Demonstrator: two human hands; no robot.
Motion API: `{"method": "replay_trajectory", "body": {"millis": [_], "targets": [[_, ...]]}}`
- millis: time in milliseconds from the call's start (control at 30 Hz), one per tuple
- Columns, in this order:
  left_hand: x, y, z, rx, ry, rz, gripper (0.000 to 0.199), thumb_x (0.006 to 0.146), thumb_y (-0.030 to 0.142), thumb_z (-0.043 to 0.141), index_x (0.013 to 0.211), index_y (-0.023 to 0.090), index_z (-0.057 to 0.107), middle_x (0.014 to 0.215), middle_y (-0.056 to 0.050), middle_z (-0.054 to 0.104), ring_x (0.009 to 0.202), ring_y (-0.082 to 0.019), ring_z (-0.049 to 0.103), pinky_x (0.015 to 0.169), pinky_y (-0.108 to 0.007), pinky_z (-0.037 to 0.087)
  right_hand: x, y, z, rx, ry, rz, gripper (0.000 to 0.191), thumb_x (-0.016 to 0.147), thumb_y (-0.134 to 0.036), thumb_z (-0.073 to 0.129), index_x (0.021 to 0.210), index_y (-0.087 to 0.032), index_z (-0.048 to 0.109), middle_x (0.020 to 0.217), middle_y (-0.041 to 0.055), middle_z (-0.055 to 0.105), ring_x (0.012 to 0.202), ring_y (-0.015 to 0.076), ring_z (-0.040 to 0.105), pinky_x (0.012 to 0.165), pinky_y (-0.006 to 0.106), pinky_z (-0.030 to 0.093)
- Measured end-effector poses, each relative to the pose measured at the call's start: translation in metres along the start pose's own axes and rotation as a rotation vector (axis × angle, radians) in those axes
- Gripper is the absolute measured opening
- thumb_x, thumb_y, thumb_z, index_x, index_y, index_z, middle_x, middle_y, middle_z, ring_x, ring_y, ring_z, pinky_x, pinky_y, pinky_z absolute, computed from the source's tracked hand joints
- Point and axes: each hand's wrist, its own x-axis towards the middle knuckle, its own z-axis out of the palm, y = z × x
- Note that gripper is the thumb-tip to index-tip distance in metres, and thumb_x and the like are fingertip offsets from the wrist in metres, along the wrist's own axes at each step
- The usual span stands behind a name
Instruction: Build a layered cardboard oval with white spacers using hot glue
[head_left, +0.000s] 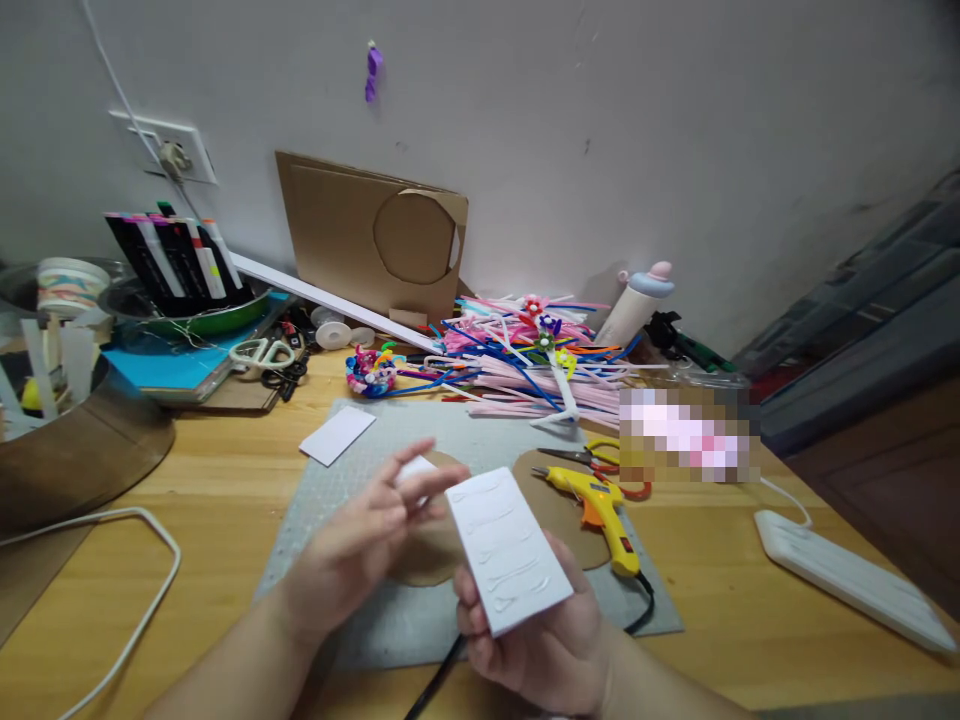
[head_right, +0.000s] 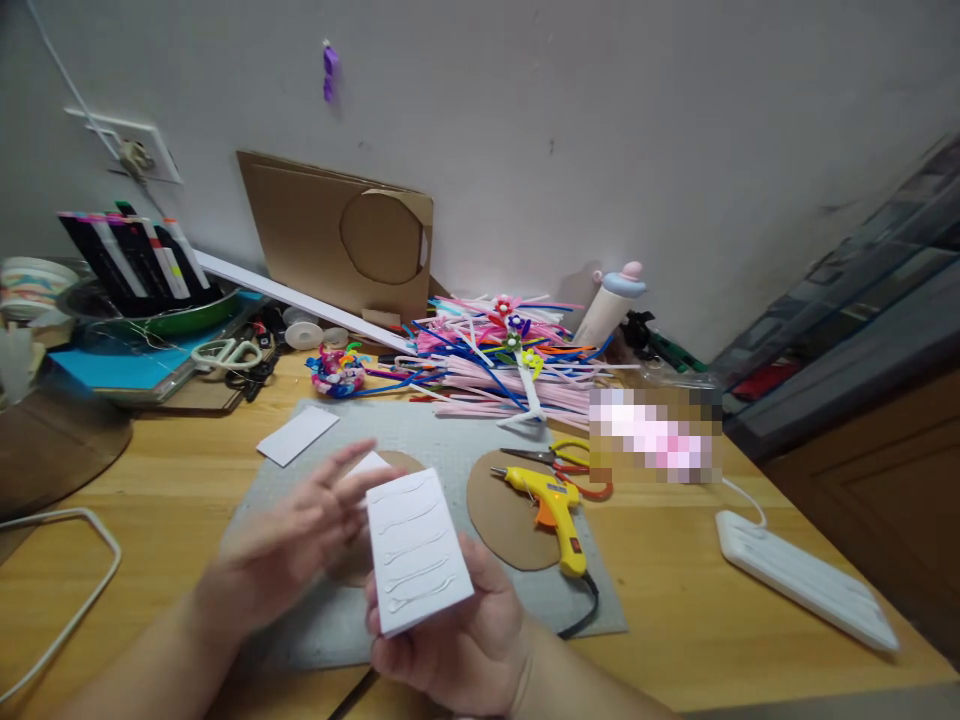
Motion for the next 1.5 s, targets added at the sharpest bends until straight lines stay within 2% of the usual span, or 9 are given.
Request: {"method": "replay_trajectory", "body": {"millis": [67,167,467,667,833,1033,1233,1367,1500], "targets": [[0.007,0.009,-0.017,0.447,0.290,0.118,0.062,0.078,0.038,0.062,0.133,0.024,0.040,0.123,-0.011,0.059,0.113,-0.025,0.054,0.091,-0.035,0.043,-0.003,-0.006,-0.002,0.009,0.051,-0.105,0.057,0.065,-0.057,0.076,0.101,-0.013,0.070,0.095,0.0041,0.072,0.085,0.0128,0.065,0.080,0.021,0.048],[0.017,0.014,-0.042,1.087,0.540,0.013,0.064,0.074,0.055,0.059,0.125,0.016,0.048,0.108,-0.013,0.060,0.105,-0.030,0.056,0.086,-0.040,0.045,-0.004,-0.015,-0.008,-0.010,0.161,-0.278,0.044,0.072,-0.047,0.074,0.102,-0.016,0.070,0.099,0.0063,0.073,0.085,0.0157,0.065,0.094,0.032,0.045],[0.052,0.008,-0.044,1.370,0.456,-0.231,0.077,0.059,0.061,0.068,0.115,0.010,0.057,0.122,-0.024,0.059,0.114,-0.041,0.053,0.088,-0.043,0.039,0.016,-0.012,-0.029,0.051,0.397,-0.483,0.024,0.072,-0.030,0.077,0.091,-0.018,0.071,0.087,0.0036,0.074,0.079,0.0174,0.066,0.098,0.040,0.042],[0.064,0.034,-0.043,1.195,0.394,-0.443,0.064,0.059,0.061,0.068,0.100,0.013,0.063,0.095,-0.017,0.070,0.091,-0.036,0.063,0.068,-0.036,0.042,0.016,-0.012,-0.033,0.137,0.425,-0.473,0.016,0.077,-0.028,0.071,0.089,-0.018,0.070,0.086,0.0043,0.074,0.081,0.0175,0.066,0.098,0.038,0.043],[0.053,0.041,-0.033,0.822,0.186,-0.606,0.049,0.055,0.053,0.076,0.086,0.015,0.067,0.083,-0.010,0.073,0.076,-0.027,0.068,0.057,-0.029,0.045,0.016,-0.011,-0.036,0.117,0.419,-0.468,0.015,0.078,-0.026,0.068,0.089,-0.017,0.070,0.086,0.0050,0.074,0.083,0.0182,0.066,0.096,0.038,0.044],[0.028,0.030,-0.015,0.485,0.167,-0.482,0.044,0.066,0.039,0.073,0.103,0.016,0.064,0.091,-0.006,0.074,0.076,-0.018,0.068,0.063,-0.024,0.050,0.008,-0.033,-0.015,-0.029,0.396,-0.485,0.020,0.081,-0.031,0.063,0.095,-0.017,0.069,0.089,0.0061,0.072,0.081,0.0187,0.063,0.077,0.032,0.050],[0.017,0.002,0.014,-0.119,0.484,-0.366,0.042,0.077,0.011,0.060,0.119,0.011,0.054,0.093,-0.010,0.074,0.078,-0.021,0.070,0.072,-0.035,0.057,0.004,-0.064,0.010,-0.723,0.441,-0.753,0.022,0.082,-0.029,0.063,0.104,-0.025,0.062,0.103,0.0007,0.065,0.100,0.0189,0.057,0.084,0.030,0.044],[0.015,-0.015,0.022,-0.338,0.459,-0.420,0.050,0.079,0.006,0.056,0.128,0.003,0.048,0.097,-0.016,0.073,0.087,-0.026,0.070,0.081,-0.039,0.056,0.005,-0.067,0.004,-1.406,0.624,-0.886,0.030,0.077,-0.022,0.065,0.106,-0.025,0.059,0.102,0.0024,0.058,0.094,0.0209,0.054,0.083,0.034,0.043],[0.011,-0.026,0.019,-0.287,0.381,-0.358,0.062,0.080,0.011,0.061,0.138,0.011,0.040,0.101,-0.014,0.073,0.087,-0.025,0.070,0.077,-0.036,0.056,0.003,-0.062,0.001,-1.906,0.681,-1.013,0.037,0.074,-0.017,0.066,0.109,-0.025,0.060,0.112,0.0057,0.051,0.106,0.0247,0.049,0.091,0.040,0.039]]}}
